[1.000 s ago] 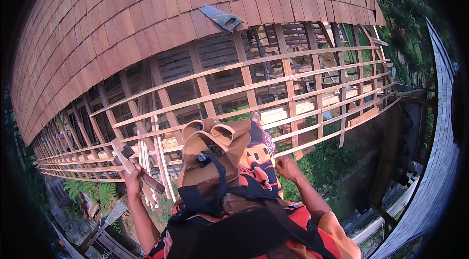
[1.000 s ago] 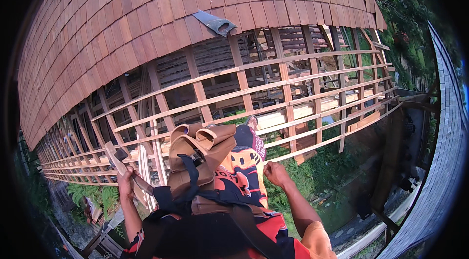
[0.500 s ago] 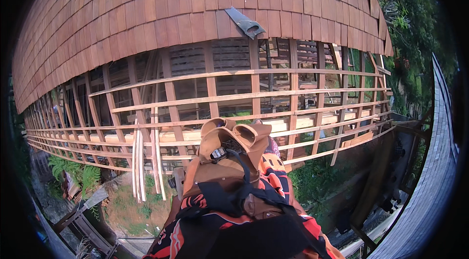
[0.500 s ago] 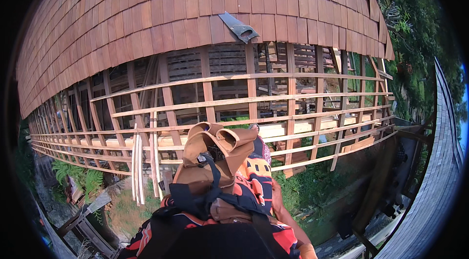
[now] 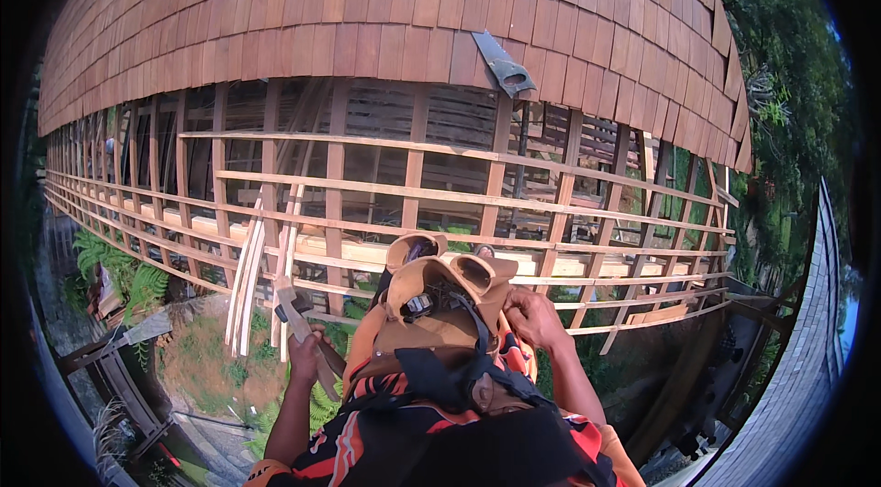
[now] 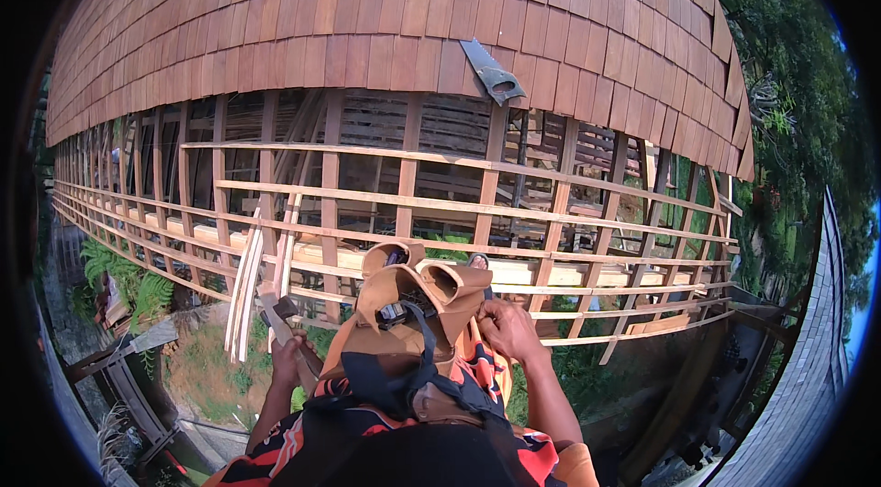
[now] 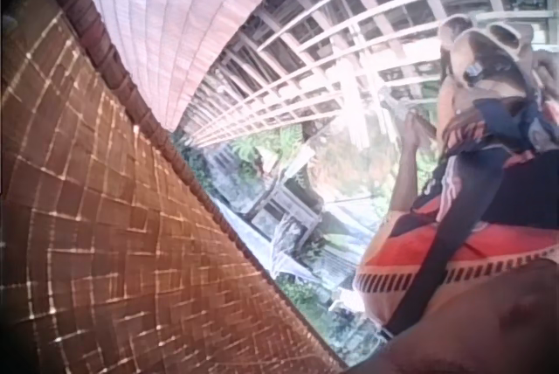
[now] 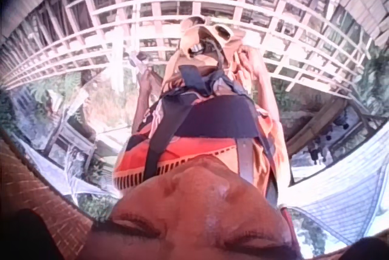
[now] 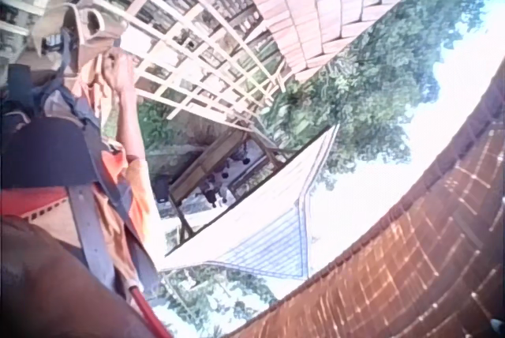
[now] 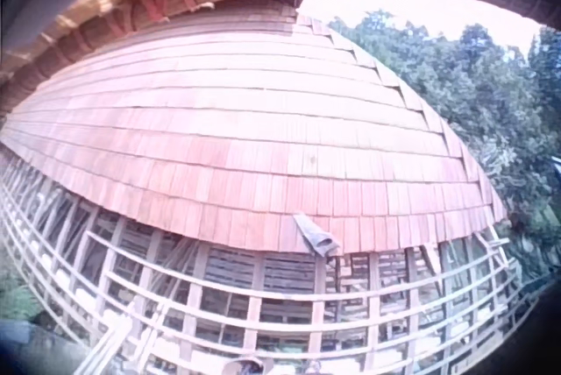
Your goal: The person nails a wooden tile onto the roof rafters using a hammer.
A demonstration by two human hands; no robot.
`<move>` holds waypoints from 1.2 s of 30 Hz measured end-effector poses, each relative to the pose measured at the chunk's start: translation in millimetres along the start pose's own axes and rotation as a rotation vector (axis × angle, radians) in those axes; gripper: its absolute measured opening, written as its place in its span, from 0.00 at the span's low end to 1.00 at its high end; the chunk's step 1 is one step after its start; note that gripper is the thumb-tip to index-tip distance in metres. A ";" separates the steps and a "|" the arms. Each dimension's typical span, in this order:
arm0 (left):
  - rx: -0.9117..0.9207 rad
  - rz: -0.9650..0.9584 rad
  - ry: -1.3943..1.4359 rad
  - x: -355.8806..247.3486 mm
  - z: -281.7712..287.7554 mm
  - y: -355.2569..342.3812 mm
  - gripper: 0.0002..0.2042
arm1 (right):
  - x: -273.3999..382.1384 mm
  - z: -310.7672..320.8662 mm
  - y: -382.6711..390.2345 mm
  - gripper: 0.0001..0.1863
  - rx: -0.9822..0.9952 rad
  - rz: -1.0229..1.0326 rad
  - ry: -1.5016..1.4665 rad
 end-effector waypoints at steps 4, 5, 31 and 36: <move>-0.132 -0.285 -0.089 -51.1 -10.0 -28.5 0.12 | -24.4 42.2 -63.9 0.08 -0.154 -0.061 0.024; -0.125 -0.363 -0.113 -72.6 -21.1 -26.9 0.13 | -17.7 53.1 -76.3 0.08 -0.147 -0.054 -0.006; 0.641 -0.569 -0.162 -52.2 -440.2 -9.3 0.16 | -65.8 28.3 -116.7 0.24 0.482 0.093 -0.665; 0.688 -0.342 -0.231 -34.9 -422.2 -8.8 0.17 | -93.6 46.8 -119.2 0.28 0.118 -0.099 -0.649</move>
Point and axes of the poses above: each hand's wrist, its own y-axis away from the middle knuckle, its own z-axis out of the back of the hand, x = y × z, the point moved 7 cm from there along -y, towards the middle knuckle, and after that the axes turned 3 degrees about -z, right-handed, at the moved point
